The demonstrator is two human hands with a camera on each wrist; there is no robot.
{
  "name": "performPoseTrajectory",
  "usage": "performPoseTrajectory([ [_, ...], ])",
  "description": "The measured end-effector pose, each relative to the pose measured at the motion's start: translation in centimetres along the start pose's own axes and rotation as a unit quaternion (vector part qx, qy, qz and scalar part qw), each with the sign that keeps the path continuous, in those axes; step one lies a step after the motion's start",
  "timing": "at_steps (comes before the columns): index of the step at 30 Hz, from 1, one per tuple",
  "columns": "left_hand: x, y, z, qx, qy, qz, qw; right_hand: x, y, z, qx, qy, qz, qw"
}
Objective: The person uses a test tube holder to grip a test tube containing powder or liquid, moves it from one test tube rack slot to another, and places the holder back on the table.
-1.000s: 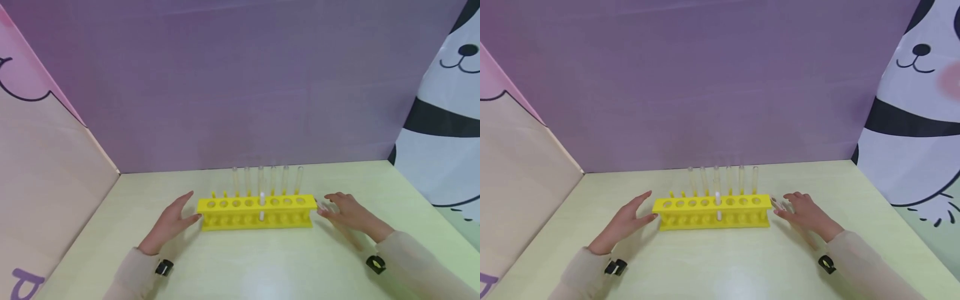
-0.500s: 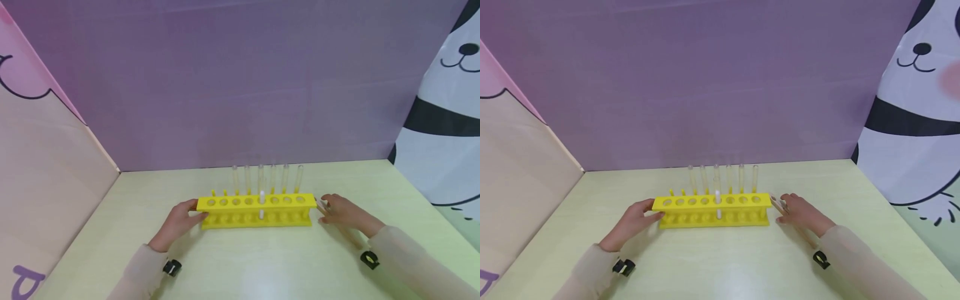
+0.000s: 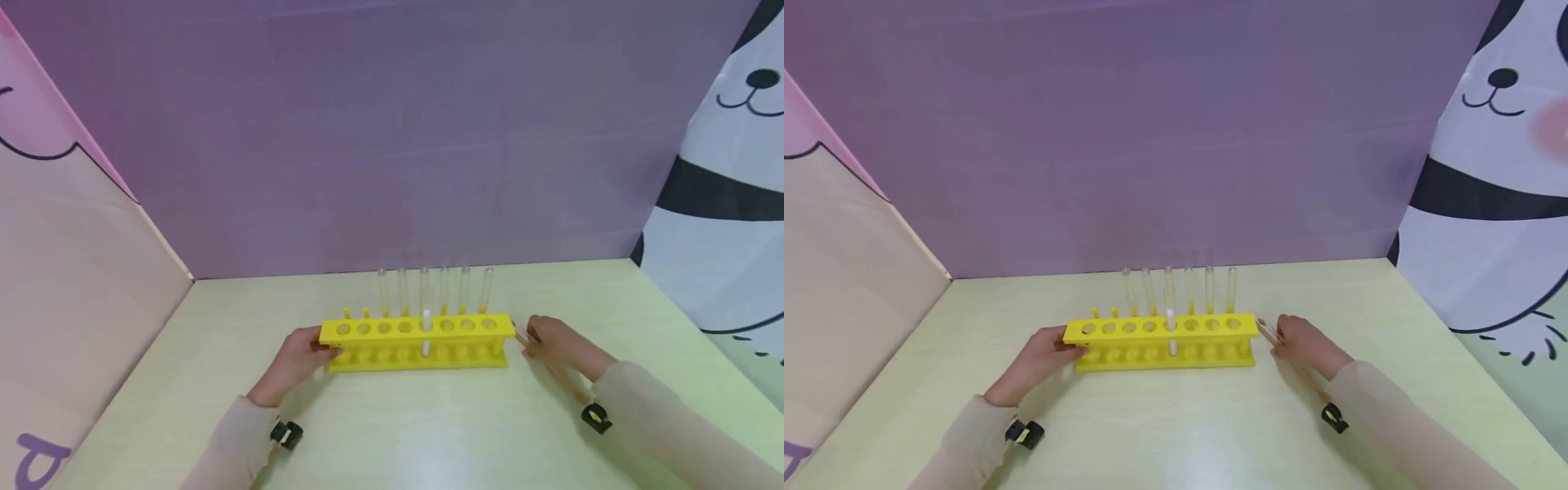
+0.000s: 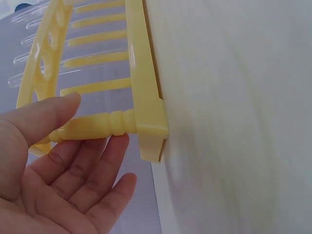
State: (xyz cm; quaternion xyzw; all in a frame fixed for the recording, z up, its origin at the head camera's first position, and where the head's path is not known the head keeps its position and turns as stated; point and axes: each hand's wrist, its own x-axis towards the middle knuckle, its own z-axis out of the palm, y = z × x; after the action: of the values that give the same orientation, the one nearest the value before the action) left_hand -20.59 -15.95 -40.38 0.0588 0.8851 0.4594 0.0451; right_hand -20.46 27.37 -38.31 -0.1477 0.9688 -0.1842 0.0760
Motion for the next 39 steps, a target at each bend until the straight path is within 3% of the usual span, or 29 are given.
performPoseTrajectory([
  [8, -0.4, -0.3, -0.4, -0.014, 0.002, -0.005, 0.9999, 0.3, -0.4, 0.3, 0.009, -0.025, 0.041, 0.999],
  [17, -0.8, -0.1, -0.8, -0.022, -0.005, -0.005, 0.9997, 0.0, -0.9, 1.3, -0.003, 0.014, 0.044, 0.999],
  [23, -1.1, -0.2, -0.9, -0.019, -0.008, -0.004, 0.9998, -0.1, -0.5, 1.7, -0.052, 0.044, 0.015, 0.998],
  [39, -0.2, 0.3, -0.3, -0.031, -0.020, 0.006, 0.9993, -3.1, 1.8, 0.1, -0.032, 0.121, -0.027, 0.992],
])
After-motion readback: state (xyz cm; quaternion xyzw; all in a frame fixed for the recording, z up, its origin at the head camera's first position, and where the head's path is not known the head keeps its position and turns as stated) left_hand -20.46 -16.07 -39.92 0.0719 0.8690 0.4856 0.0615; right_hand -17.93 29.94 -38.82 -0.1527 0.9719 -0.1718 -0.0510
